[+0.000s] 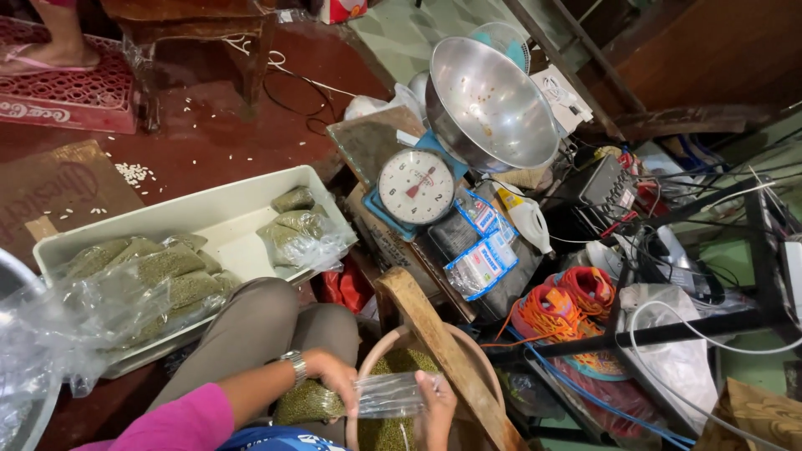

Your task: Bagging and weighing small green beans from a large container into individual plastic bags.

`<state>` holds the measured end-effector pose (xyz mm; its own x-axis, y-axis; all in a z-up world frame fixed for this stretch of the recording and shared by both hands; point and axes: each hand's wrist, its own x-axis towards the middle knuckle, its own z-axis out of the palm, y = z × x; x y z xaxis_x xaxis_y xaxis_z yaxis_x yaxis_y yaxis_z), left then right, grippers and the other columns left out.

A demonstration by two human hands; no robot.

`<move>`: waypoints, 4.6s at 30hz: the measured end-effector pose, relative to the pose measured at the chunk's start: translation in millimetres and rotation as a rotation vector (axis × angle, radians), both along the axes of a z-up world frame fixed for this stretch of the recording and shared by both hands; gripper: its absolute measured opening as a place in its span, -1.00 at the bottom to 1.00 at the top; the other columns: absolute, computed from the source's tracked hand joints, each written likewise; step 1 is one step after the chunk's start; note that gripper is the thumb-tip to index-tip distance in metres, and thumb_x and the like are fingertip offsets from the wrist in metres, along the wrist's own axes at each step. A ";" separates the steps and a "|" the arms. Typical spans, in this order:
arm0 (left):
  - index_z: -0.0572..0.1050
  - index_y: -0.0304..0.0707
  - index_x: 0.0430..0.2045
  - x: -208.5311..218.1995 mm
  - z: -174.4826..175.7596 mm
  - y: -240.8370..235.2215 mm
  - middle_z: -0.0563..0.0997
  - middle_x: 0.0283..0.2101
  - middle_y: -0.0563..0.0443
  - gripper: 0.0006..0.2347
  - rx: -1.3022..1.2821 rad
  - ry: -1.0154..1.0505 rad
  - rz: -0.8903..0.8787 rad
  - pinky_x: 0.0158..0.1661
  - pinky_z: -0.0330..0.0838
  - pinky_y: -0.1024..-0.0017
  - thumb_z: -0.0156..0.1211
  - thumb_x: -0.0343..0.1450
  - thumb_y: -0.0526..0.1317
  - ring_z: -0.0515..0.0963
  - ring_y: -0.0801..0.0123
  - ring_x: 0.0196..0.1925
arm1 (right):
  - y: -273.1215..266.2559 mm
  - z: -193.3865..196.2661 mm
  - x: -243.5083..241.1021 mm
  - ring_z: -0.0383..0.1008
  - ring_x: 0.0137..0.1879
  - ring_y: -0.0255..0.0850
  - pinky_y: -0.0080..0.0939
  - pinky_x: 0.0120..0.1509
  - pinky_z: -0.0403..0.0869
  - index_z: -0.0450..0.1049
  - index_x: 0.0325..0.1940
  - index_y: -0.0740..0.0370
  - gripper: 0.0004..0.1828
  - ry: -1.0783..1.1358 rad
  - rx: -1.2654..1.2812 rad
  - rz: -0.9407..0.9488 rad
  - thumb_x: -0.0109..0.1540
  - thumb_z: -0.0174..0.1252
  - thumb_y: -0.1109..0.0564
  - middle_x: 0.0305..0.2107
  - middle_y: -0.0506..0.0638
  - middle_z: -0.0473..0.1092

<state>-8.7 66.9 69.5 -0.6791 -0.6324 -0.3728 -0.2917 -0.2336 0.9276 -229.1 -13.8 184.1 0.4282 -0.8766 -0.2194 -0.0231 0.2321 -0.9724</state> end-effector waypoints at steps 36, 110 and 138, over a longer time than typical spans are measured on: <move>0.45 -0.14 -0.30 7.5 123.4 55.5 0.55 -0.27 0.11 -0.58 -0.370 0.064 0.420 -0.21 0.27 0.54 0.49 0.13 0.00 0.47 0.44 -0.25 | 11.0 57.4 -14.7 0.15 0.49 0.23 0.53 0.46 0.21 -0.07 0.56 0.11 0.24 -0.288 -0.136 0.706 0.12 0.41 -0.53 0.44 0.30 0.06; 0.64 -0.33 -0.18 115.9 94.8 -63.9 0.67 -0.35 -0.13 -0.79 0.143 0.519 1.501 -0.48 0.37 0.61 0.11 0.45 -0.22 0.64 0.40 -0.42 | -219.5 328.1 336.7 0.53 -0.02 0.22 0.22 0.14 0.45 0.61 -0.02 0.34 -0.46 0.876 -0.790 0.583 0.33 0.12 -0.22 -0.17 0.39 0.52; 0.62 -0.34 -0.14 113.0 91.8 -65.5 0.68 -0.27 -0.13 -0.75 0.165 0.489 1.380 -0.49 0.39 0.65 0.24 0.35 -0.24 0.63 0.42 -0.37 | -218.7 364.0 284.5 0.03 0.55 0.22 0.26 0.59 -0.01 0.12 0.55 0.15 0.17 0.838 -0.778 0.681 -0.09 0.52 0.04 0.38 0.33 0.19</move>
<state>104.2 1.4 161.3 0.3362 -0.8432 -0.4195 0.5722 -0.1709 0.8021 55.4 -232.5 548.1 0.8107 -0.5591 -0.1734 -0.5652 -0.6705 -0.4807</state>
